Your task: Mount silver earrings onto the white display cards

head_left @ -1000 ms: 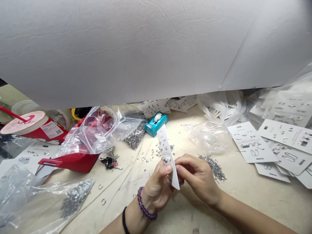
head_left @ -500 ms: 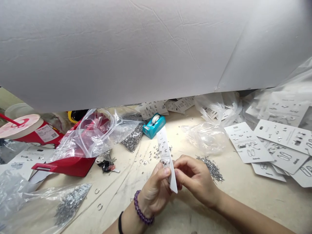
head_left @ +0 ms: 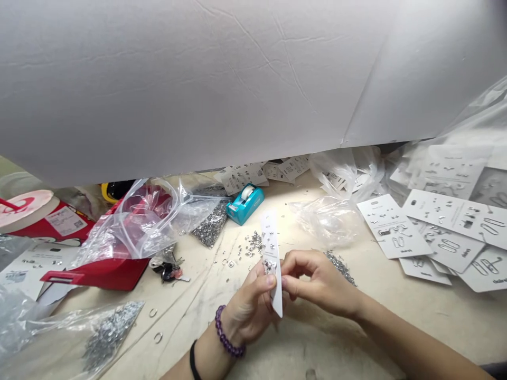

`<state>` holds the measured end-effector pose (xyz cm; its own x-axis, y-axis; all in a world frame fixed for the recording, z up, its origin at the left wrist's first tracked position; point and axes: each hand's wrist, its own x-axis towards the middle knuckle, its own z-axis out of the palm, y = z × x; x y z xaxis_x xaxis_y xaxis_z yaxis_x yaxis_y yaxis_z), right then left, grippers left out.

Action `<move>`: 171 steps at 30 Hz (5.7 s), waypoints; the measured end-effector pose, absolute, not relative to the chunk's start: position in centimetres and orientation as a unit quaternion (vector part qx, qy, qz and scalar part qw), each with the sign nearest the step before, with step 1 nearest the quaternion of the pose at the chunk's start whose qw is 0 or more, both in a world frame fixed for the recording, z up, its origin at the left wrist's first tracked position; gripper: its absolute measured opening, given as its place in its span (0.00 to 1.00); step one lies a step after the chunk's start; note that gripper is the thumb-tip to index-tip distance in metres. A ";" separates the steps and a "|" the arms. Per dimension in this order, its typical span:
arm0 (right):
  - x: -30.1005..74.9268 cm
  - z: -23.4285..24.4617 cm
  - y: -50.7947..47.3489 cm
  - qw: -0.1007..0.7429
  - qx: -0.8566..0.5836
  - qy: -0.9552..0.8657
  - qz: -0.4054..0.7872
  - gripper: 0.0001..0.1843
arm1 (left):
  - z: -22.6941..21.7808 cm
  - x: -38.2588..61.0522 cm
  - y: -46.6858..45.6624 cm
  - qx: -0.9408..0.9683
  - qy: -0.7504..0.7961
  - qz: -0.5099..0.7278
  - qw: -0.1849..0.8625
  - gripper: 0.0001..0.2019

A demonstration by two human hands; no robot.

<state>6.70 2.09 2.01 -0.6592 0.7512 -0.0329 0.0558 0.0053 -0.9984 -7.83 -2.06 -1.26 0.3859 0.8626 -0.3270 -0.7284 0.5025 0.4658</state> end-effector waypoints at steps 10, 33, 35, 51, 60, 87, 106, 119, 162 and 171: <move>13.5 1.7 8.5 0.097 -0.628 -0.762 0.126 0.17 | -1.0 -8.6 -1.7 0.057 0.240 0.505 0.827 0.21; 12.1 0.5 10.1 0.112 -0.646 -0.745 0.123 0.15 | -0.8 -8.0 -0.5 -0.026 0.175 0.505 0.845 0.21; 12.2 0.5 9.9 0.120 -0.643 -0.747 0.122 0.14 | -0.1 -7.9 -0.2 -0.033 0.157 0.500 0.851 0.19; 12.4 1.1 8.2 0.128 -0.627 -0.761 0.106 0.14 | 0.2 -6.4 1.2 -0.019 0.067 0.510 0.857 0.20; 13.5 3.0 6.6 0.135 -0.594 -0.778 0.154 0.13 | -1.3 -7.2 0.3 -0.018 0.058 0.519 0.852 0.21; 7.0 0.4 1.6 0.413 -0.361 -0.708 0.445 0.08 | -1.4 -6.4 0.0 0.133 0.270 0.518 0.801 0.14; 7.0 0.5 1.6 0.419 -0.361 -0.724 0.412 0.08 | -1.0 -5.9 0.1 0.150 0.302 0.527 0.780 0.18; 7.5 0.8 1.5 0.436 -0.304 -0.804 0.266 0.08 | -0.5 -5.4 -0.3 0.175 0.320 0.541 0.758 0.17; 13.5 1.5 7.3 0.197 -0.600 -0.757 0.167 0.12 | -0.3 -5.0 -0.9 0.436 0.478 0.465 0.605 0.16; 13.7 3.5 5.2 0.333 -0.231 -0.825 0.393 0.14 | -1.2 -6.6 -0.5 0.625 0.399 0.633 0.223 0.17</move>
<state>13.72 5.23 3.48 -0.6710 0.6437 0.3680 0.1193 0.5836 -0.8033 -6.58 -0.47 -1.18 -0.1194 0.7807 0.6134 0.2162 -0.5825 0.7835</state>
